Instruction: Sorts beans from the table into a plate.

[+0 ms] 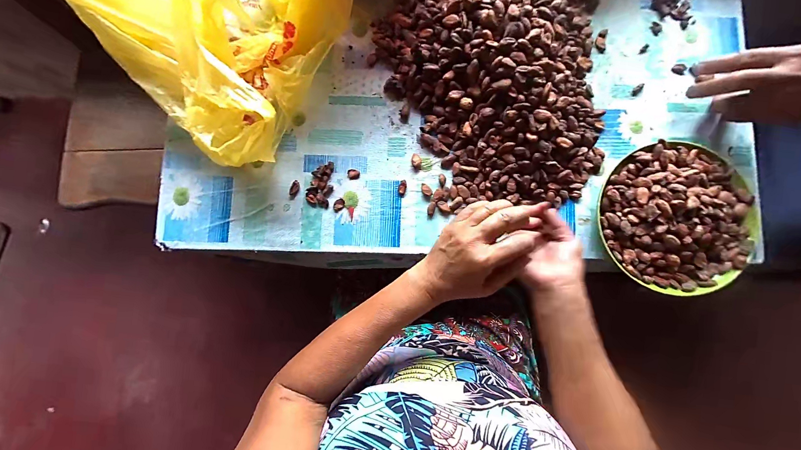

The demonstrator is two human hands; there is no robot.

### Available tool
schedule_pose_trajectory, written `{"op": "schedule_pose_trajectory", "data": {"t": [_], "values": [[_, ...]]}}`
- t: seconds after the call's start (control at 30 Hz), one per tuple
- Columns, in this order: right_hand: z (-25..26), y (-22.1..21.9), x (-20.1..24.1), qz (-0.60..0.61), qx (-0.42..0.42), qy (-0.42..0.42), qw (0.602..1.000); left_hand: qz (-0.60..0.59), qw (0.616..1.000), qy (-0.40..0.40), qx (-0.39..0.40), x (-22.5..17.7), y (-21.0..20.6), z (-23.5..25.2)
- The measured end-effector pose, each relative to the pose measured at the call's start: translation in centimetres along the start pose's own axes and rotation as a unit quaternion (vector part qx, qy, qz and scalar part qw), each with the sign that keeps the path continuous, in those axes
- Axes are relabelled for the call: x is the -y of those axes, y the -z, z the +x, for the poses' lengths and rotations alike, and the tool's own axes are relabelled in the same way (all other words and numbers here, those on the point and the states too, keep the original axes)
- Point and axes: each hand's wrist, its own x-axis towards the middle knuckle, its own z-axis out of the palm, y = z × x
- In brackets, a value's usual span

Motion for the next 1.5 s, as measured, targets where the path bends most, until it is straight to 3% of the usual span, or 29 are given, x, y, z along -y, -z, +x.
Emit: {"op": "schedule_pose_trajectory", "data": {"t": [0.07, 0.13, 0.17, 0.23, 0.27, 0.3, 0.33, 0.37, 0.5, 0.67, 0.9, 1.0, 1.1, 1.2, 1.3, 1.37, 1.5], "values": [[0.0, 4.0, 6.2, -0.125, 0.154, 0.102, 0.975, 0.002, 1.0, 0.03, -0.007, 1.2, 0.8, -1.7], [-1.8, 4.3, 11.3, -0.282, 0.106, 0.288, 0.909, 0.015, 0.995, 0.093, -0.017, 3.4, 1.4, -3.9], [-2.2, 4.2, 13.6, -0.365, 0.047, 0.393, 0.843, 0.024, 0.991, 0.129, -0.027, 4.6, 1.7, -5.0], [-2.0, 4.5, 17.1, -0.52, -0.086, 0.566, 0.634, 0.06, 0.976, 0.207, -0.015, 5.9, 2.6, -6.4], [-1.9, 5.1, 18.5, -0.597, -0.131, 0.597, 0.519, 0.075, 0.965, 0.25, 0.021, 5.8, 3.3, -6.7], [-1.9, 5.7, 19.6, -0.662, -0.153, 0.596, 0.428, 0.09, 0.955, 0.279, 0.043, 6.1, 3.6, -6.8], [-1.7, 6.1, 20.4, -0.712, -0.16, 0.58, 0.36, 0.098, 0.949, 0.295, 0.05, 6.5, 3.5, -6.8], [-1.4, 6.3, 20.8, -0.752, -0.163, 0.553, 0.32, 0.106, 0.947, 0.298, 0.046, 7.0, 3.2, -6.7], [1.1, 7.4, 20.3, -0.844, -0.157, 0.422, 0.294, 0.121, 0.951, 0.284, 0.031, 8.5, 2.3, -6.9], [1.1, 9.8, 19.2, -0.882, -0.148, 0.39, 0.219, 0.118, 0.951, 0.285, 0.022, 8.6, 2.4, -7.4], [-0.3, 8.7, 20.9, -0.905, -0.103, 0.34, 0.233, 0.148, 0.95, 0.272, 0.032, 8.0, 1.7, -7.1], [-1.2, 5.4, 17.4, -0.868, -0.133, 0.414, 0.24, 0.168, 0.948, 0.261, 0.072, 8.0, 1.2, -7.1], [-0.8, 4.1, 12.8, -0.844, -0.045, 0.491, 0.212, 0.176, 0.953, 0.231, 0.091, 8.1, 1.0, -7.4], [0.6, 5.3, 6.9, -0.841, 0.097, 0.486, 0.219, 0.162, 0.969, 0.165, 0.085, 8.4, 1.0, -7.7], [1.7, 6.9, 0.9, -0.867, 0.199, 0.398, 0.226, 0.145, 0.968, 0.156, 0.133, 8.3, 1.2, -7.5], [3.0, 7.1, -1.7, -0.872, 0.238, 0.359, 0.232, 0.151, 0.96, 0.174, 0.158, 8.3, 1.0, -7.2], [5.7, 6.3, -3.0, -0.854, 0.247, 0.388, 0.245, 0.16, 0.956, 0.195, 0.146, 8.0, -0.2, -6.3]]}}
